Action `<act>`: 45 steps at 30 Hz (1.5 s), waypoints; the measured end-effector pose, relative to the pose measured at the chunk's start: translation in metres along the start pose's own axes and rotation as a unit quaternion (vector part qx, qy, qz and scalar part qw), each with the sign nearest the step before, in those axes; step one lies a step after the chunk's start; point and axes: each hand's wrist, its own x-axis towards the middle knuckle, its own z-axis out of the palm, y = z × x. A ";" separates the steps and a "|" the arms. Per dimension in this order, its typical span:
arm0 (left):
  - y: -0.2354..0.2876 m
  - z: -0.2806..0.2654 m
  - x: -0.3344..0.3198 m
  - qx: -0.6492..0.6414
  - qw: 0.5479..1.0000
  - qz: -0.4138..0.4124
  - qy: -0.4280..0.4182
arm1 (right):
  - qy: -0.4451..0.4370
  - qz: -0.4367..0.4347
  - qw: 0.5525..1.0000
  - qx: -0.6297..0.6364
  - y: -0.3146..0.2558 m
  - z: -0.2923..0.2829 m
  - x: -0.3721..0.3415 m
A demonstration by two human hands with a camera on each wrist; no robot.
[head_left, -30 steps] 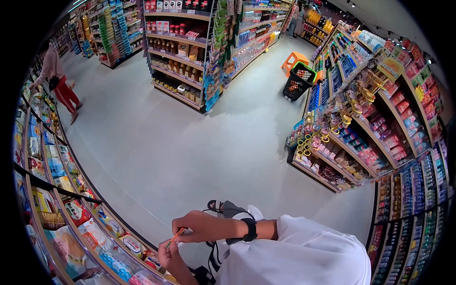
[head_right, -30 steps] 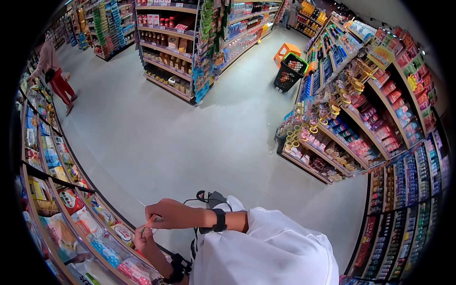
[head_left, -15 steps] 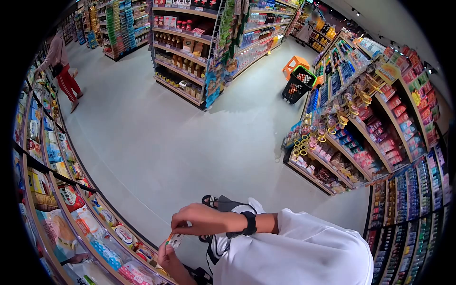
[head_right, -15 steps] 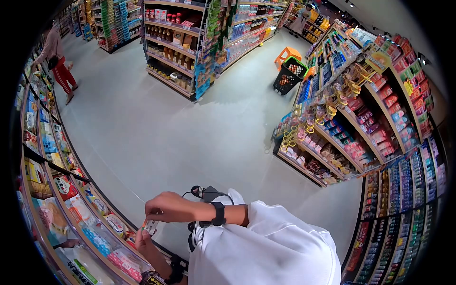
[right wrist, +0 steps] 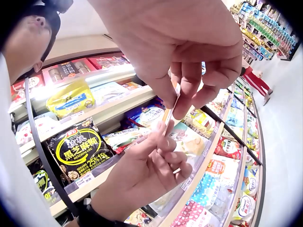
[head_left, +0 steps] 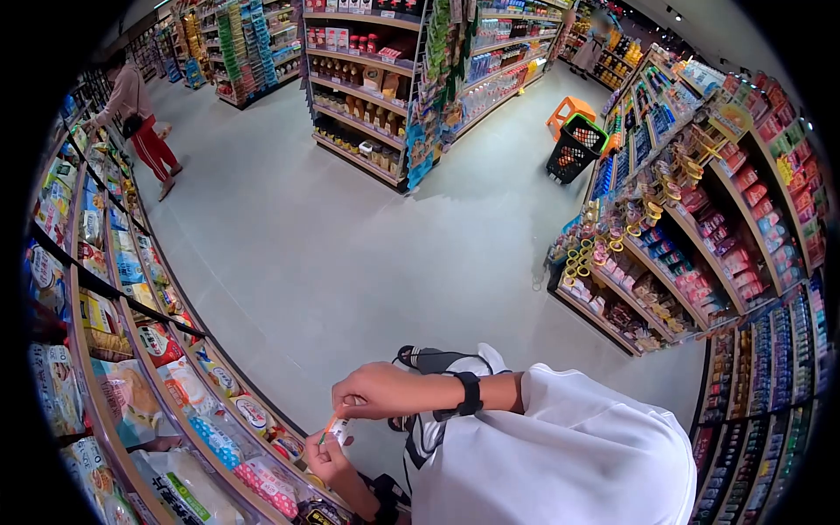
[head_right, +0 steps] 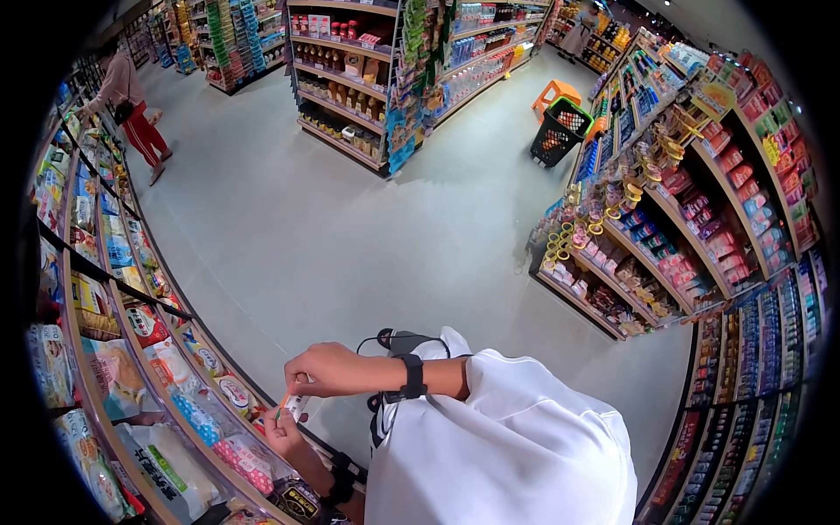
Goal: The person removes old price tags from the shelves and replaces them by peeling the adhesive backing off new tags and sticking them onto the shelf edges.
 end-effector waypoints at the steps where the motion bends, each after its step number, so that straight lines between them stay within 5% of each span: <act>1: 0.000 -0.005 0.000 0.002 1.000 0.008 0.005 | 0.010 -0.011 1.000 0.006 0.001 0.001 0.000; 8: -0.022 -0.006 -0.002 -0.093 0.993 0.014 -0.076 | 0.061 0.050 0.996 0.048 0.000 -0.015 -0.013; 13: -0.027 0.044 0.000 -0.153 0.972 -0.092 -0.154 | 0.067 0.082 0.993 -0.051 0.008 -0.021 -0.042; 20: -0.006 0.082 0.008 0.033 0.971 0.007 -0.235 | 0.102 0.087 0.990 -0.050 0.003 -0.044 -0.083; 24: 0.008 0.103 -0.004 0.031 0.967 -0.003 -0.254 | 0.112 0.064 0.990 -0.056 0.007 -0.055 -0.107; 34: -0.009 0.153 -0.072 0.085 0.957 -0.045 -0.274 | 0.070 0.157 0.985 -0.029 0.037 -0.072 -0.187; 40: -0.061 0.182 -0.152 0.133 0.942 -0.074 -0.299 | 0.091 0.097 0.991 -0.012 0.099 -0.055 -0.289; 43: -0.052 0.194 -0.187 0.155 0.922 -0.094 -0.341 | 0.000 0.198 0.973 0.119 0.083 -0.078 -0.327; 45: -0.043 0.216 -0.201 0.137 0.918 -0.090 -0.361 | 0.013 0.207 0.969 0.134 0.074 -0.090 -0.345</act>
